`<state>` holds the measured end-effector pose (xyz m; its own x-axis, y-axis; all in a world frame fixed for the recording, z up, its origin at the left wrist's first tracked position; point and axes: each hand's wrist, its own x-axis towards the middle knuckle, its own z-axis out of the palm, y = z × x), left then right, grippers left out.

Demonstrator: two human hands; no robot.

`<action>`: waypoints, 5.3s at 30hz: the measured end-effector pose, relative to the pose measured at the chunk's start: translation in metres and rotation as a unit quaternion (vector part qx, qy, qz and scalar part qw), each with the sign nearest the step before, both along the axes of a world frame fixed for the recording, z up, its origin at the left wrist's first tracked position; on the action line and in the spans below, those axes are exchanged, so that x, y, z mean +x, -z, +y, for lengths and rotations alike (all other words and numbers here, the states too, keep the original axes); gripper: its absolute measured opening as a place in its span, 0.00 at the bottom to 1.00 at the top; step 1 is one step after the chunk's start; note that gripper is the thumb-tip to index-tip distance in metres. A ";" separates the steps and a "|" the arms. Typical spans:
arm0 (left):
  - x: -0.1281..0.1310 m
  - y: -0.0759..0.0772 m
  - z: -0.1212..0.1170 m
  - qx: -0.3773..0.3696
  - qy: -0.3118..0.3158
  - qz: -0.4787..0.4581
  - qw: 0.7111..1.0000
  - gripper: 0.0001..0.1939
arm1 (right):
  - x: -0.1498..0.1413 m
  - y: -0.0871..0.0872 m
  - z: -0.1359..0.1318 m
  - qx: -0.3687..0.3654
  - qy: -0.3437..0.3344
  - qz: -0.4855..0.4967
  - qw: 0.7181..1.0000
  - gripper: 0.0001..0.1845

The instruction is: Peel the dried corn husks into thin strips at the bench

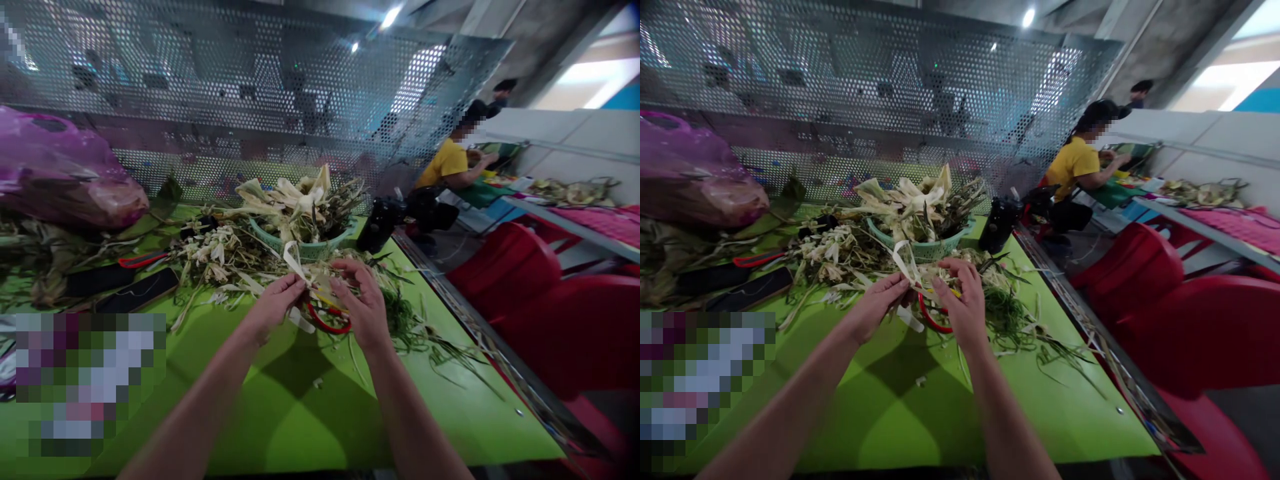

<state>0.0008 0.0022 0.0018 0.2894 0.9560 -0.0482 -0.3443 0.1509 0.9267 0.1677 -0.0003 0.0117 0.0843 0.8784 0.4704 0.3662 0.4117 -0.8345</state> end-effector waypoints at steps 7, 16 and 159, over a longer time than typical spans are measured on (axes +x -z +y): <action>-0.002 0.006 0.003 -0.040 -0.008 -0.037 0.999 0.15 | -0.004 0.002 0.001 0.080 0.006 -0.173 0.982 0.05; -0.002 0.001 0.003 0.032 0.007 0.029 0.999 0.15 | -0.007 0.003 0.001 0.082 -0.027 -0.189 0.978 0.04; -0.002 0.000 0.004 0.013 -0.113 0.006 0.993 0.15 | -0.031 0.016 -0.004 -0.217 -0.115 0.184 0.952 0.15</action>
